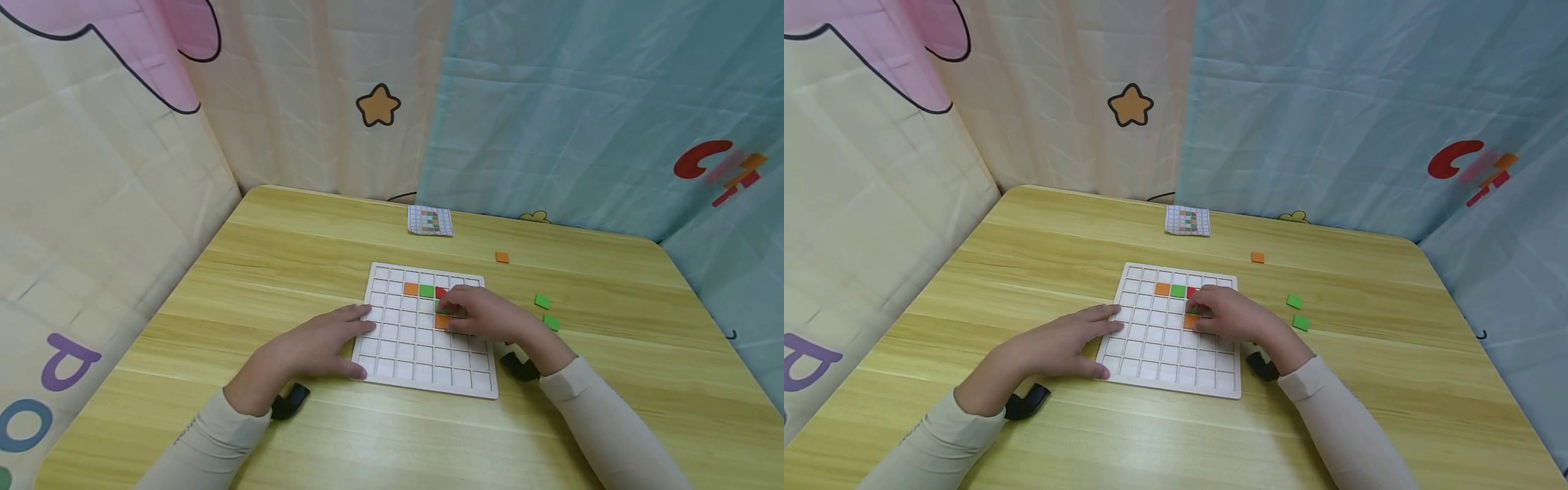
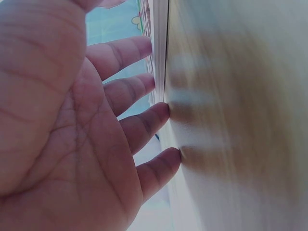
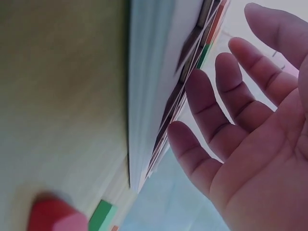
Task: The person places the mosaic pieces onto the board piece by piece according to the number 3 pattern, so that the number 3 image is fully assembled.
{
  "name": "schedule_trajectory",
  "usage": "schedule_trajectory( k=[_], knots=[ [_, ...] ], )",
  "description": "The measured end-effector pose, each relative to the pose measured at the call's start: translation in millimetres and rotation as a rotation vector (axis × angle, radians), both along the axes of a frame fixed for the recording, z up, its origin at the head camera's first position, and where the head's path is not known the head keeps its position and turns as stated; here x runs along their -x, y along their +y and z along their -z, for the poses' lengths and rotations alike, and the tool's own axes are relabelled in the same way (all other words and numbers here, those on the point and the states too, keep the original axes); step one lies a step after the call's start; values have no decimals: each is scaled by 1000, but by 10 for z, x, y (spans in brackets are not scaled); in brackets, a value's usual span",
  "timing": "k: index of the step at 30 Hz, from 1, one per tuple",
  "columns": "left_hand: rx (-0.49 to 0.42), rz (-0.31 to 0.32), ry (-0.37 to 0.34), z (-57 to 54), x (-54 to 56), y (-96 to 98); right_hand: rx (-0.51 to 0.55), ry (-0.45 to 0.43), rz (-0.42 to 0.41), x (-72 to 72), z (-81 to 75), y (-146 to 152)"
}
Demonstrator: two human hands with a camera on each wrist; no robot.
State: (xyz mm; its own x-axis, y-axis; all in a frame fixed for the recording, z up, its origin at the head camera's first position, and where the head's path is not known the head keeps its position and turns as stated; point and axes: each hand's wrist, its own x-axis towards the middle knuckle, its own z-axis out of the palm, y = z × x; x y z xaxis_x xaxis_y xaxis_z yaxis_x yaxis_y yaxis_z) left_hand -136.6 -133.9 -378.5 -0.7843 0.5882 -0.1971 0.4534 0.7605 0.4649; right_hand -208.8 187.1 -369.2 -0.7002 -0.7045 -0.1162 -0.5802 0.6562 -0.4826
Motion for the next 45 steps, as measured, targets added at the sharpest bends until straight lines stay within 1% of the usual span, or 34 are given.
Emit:
schedule_trajectory(
  k=[5,12,17,21,30,39,45],
  knots=[
    [2,0,1,1,-2,0,-4,8,19,-1,4,38],
    [2,0,-1,-4,0,2,-25,-5,85,-20,-18,148],
    [4,-7,-8,-2,-1,0,-28,-3,136,-37,-34,276],
    [0,-5,-9,-5,-6,0,-9,18,158,-41,-12,400],
    [-4,-6,-6,-11,-9,-2,-19,-8,242,-34,-1,625],
    [-5,-7,-8,-9,-6,0,-18,25,250,21,28,783],
    [-1,-5,-6,1,0,1,-34,-11,261,44,14,892]
  ],
)
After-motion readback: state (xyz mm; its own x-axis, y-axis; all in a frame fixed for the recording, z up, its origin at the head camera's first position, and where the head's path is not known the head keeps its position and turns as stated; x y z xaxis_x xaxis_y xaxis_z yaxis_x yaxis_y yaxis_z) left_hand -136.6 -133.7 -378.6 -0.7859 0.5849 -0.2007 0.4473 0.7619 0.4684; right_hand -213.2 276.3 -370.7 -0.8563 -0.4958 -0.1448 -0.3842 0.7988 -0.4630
